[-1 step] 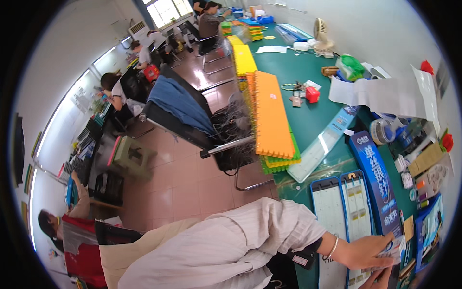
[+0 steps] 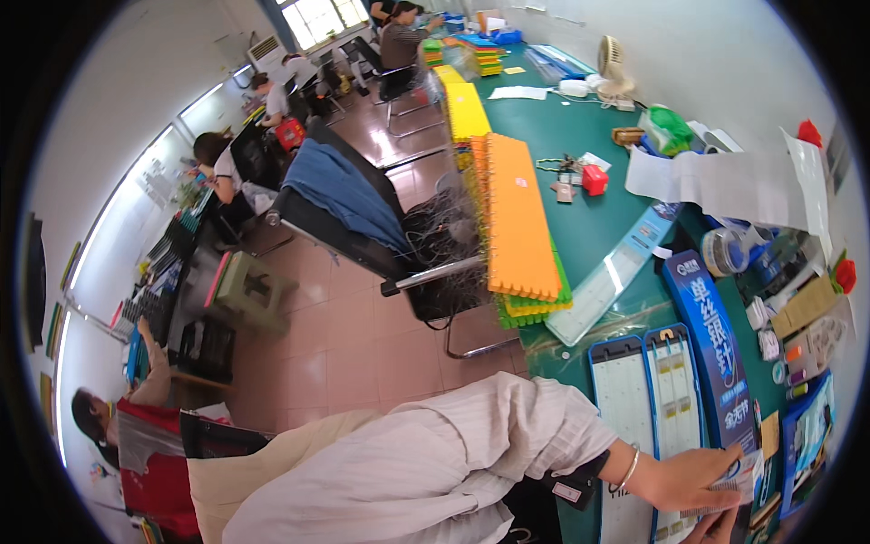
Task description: Using wire cutters to trim or prepare components on an LED strip at a workstation.
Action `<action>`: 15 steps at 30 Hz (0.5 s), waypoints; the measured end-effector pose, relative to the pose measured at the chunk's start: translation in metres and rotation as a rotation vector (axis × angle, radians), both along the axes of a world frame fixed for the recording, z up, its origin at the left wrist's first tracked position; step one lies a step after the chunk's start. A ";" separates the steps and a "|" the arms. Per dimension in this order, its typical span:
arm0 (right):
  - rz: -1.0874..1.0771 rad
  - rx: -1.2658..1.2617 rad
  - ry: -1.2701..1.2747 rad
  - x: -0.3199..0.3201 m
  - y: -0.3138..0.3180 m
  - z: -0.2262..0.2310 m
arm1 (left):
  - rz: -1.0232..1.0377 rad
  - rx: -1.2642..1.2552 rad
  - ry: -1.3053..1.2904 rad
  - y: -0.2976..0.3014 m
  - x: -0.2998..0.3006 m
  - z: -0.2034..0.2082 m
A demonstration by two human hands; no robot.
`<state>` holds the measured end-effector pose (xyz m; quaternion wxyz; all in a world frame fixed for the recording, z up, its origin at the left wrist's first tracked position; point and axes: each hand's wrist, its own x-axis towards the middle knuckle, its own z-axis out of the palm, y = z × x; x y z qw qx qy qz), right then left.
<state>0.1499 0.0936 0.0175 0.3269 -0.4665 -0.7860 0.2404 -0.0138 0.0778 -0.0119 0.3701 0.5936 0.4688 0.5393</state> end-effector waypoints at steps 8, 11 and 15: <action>-0.173 -0.418 0.208 0.004 0.003 0.006 | -0.024 0.081 0.081 -0.006 -0.007 0.012; -0.121 -0.388 0.270 0.001 0.001 0.012 | -0.013 0.077 0.044 -0.009 -0.009 0.018; -0.052 -0.350 0.353 -0.006 -0.003 0.022 | 0.017 0.081 0.104 -0.005 -0.007 0.011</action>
